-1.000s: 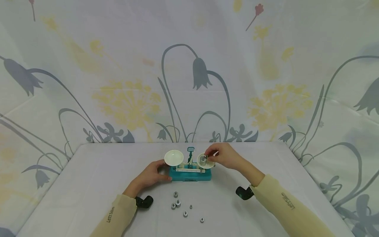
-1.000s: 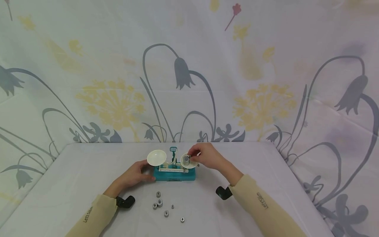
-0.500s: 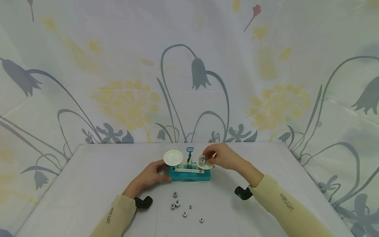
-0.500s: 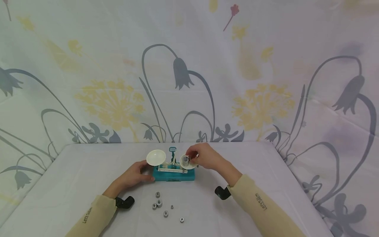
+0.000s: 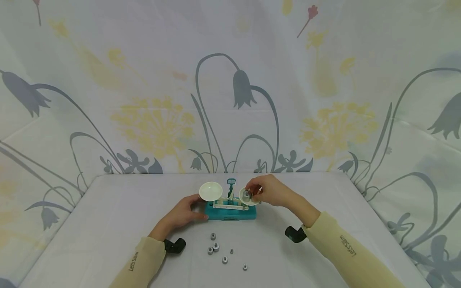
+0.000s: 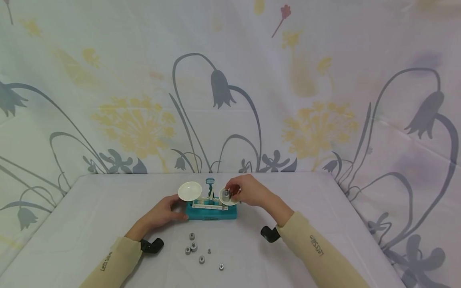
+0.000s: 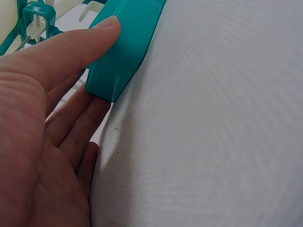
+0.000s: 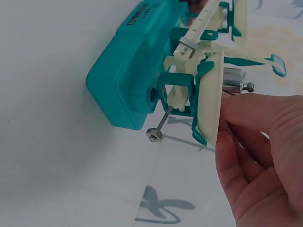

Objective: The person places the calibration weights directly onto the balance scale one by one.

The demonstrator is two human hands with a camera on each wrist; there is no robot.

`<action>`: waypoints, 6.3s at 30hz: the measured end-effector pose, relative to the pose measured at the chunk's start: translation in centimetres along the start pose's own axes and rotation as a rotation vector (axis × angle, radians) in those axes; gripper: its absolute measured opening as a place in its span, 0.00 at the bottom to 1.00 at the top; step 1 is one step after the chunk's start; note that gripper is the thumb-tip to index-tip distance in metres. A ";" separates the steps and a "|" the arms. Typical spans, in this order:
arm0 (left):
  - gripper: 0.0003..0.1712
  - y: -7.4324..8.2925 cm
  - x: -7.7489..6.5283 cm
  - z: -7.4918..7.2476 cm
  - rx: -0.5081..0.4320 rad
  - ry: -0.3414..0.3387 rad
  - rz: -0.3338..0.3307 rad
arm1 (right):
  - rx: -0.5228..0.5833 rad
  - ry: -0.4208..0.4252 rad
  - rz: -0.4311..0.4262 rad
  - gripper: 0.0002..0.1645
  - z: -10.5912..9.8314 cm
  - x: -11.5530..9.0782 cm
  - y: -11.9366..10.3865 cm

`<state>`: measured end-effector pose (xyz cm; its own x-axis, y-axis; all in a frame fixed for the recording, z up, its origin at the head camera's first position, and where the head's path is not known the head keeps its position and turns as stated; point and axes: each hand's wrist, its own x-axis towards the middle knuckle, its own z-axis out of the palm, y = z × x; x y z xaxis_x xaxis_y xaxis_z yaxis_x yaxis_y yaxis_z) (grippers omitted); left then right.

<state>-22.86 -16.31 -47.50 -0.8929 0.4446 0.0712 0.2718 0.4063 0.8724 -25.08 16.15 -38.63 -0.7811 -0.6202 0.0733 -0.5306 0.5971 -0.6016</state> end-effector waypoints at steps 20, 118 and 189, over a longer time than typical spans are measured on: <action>0.36 -1.9 0.6 -0.1 0.007 -0.005 0.001 | 0.005 0.048 -0.012 0.14 -0.8 -0.5 -0.3; 0.37 -1.4 0.6 -0.3 0.012 -0.006 -0.017 | 0.549 -0.321 -0.135 0.14 10.4 -7.0 0.5; 0.37 -1.6 0.6 -0.2 -0.009 -0.014 -0.013 | 0.467 -0.158 -0.043 0.08 7.8 -7.4 0.0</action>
<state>-23.93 -16.88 -48.75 -0.8909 0.4510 0.0532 0.2574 0.4051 0.8773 -16.77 16.79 -45.37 -0.6828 -0.7305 0.0063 -0.3287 0.2995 -0.8957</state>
